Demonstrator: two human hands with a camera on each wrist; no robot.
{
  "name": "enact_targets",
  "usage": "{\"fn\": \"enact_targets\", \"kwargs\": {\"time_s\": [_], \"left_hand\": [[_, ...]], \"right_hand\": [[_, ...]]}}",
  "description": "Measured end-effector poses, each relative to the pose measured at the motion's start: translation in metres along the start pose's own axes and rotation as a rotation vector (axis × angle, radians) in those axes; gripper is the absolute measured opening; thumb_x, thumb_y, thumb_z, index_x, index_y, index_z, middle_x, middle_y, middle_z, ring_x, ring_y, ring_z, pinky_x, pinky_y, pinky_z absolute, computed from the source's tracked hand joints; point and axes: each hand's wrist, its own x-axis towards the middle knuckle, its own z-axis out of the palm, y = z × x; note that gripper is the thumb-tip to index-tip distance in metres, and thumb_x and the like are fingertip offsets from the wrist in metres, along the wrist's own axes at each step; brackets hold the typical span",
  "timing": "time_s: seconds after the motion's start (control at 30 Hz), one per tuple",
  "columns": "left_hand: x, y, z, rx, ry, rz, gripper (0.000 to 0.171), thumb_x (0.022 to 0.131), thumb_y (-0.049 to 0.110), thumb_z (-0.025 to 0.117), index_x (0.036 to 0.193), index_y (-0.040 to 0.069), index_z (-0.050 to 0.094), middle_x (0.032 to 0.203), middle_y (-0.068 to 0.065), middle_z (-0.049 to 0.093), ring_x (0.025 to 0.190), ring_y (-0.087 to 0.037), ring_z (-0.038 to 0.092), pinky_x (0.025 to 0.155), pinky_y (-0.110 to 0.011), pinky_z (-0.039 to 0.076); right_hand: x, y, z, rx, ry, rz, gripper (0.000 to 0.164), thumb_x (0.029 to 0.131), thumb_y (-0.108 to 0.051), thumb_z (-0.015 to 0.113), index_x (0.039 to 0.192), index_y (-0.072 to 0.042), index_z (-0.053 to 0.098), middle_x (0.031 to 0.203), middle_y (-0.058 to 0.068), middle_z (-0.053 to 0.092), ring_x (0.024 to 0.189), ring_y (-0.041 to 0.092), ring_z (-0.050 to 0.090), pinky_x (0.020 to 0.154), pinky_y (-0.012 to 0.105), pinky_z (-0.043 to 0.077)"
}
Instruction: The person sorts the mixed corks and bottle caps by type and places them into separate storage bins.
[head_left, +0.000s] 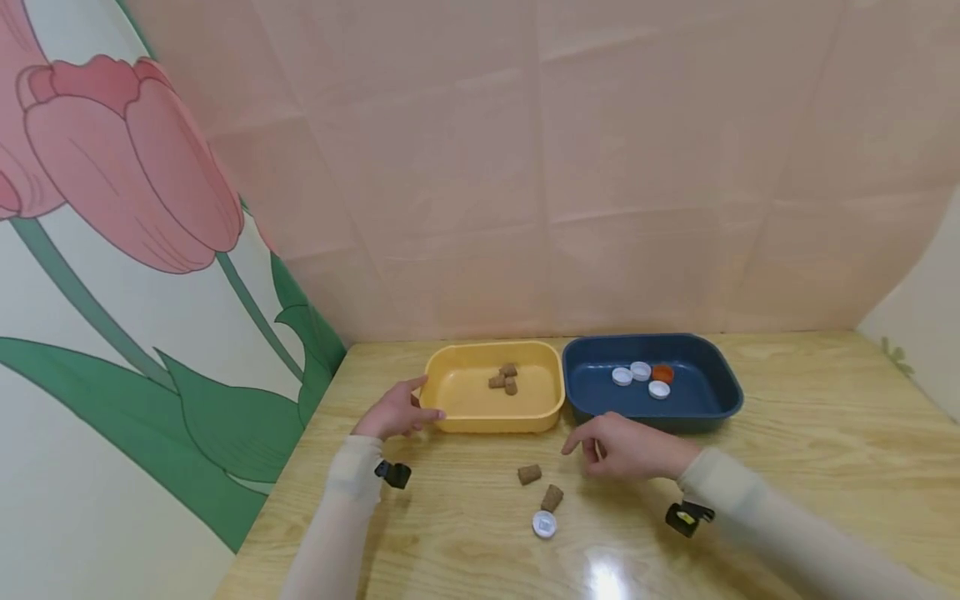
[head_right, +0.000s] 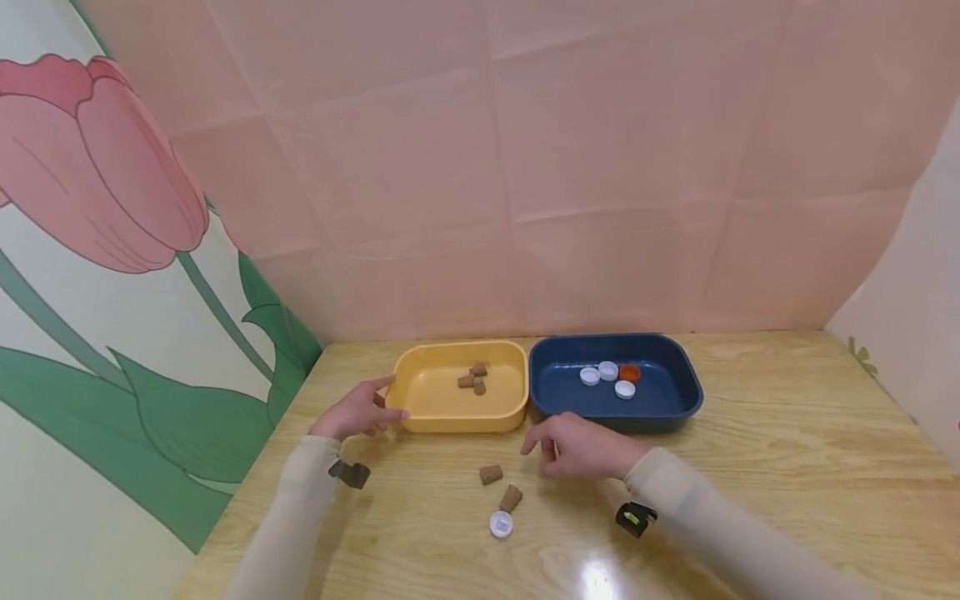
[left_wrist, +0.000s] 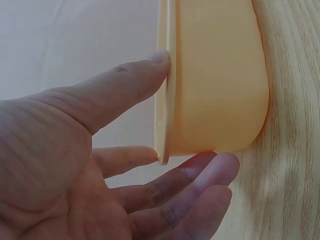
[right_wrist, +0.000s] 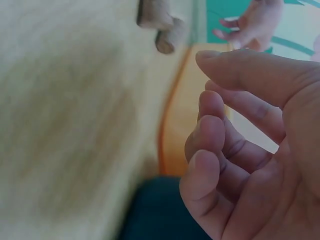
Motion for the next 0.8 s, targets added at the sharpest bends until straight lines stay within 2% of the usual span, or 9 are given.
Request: {"fn": "enact_targets", "kwargs": {"time_s": [0.4, 0.63, 0.8], "left_hand": [[-0.002, -0.001, 0.001, -0.005, -0.001, 0.019, 0.088, 0.086, 0.031, 0.080, 0.157, 0.010, 0.032, 0.100, -0.013, 0.059, 0.073, -0.024, 0.060, 0.062, -0.030, 0.052], [0.000, -0.001, 0.001, -0.015, -0.006, 0.031, 0.088, 0.087, 0.030, 0.080, 0.157, 0.010, 0.031, 0.099, -0.013, 0.060, 0.072, -0.024, 0.060, 0.063, -0.032, 0.053], [0.000, -0.002, 0.001, -0.019, -0.007, 0.033, 0.089, 0.086, 0.032, 0.080, 0.157, 0.011, 0.031, 0.101, -0.013, 0.059, 0.073, -0.024, 0.060, 0.064, -0.032, 0.053]], "right_hand": [[0.010, 0.004, 0.036, 0.098, -0.030, -0.042, 0.031, 0.082, -0.006, 0.074, 0.112, -0.011, 0.072, 0.073, -0.014, 0.058, 0.068, 0.000, 0.054, 0.065, 0.022, 0.050], [0.015, 0.010, 0.046, 0.081, -0.029, -0.082, 0.031, 0.080, -0.007, 0.076, 0.110, -0.015, 0.073, 0.070, -0.015, 0.057, 0.065, -0.004, 0.051, 0.063, 0.020, 0.048], [0.017, 0.011, 0.048, 0.102, -0.059, -0.066, 0.031, 0.080, -0.005, 0.075, 0.109, -0.017, 0.073, 0.071, -0.014, 0.057, 0.065, -0.003, 0.051, 0.061, 0.019, 0.047]]}}
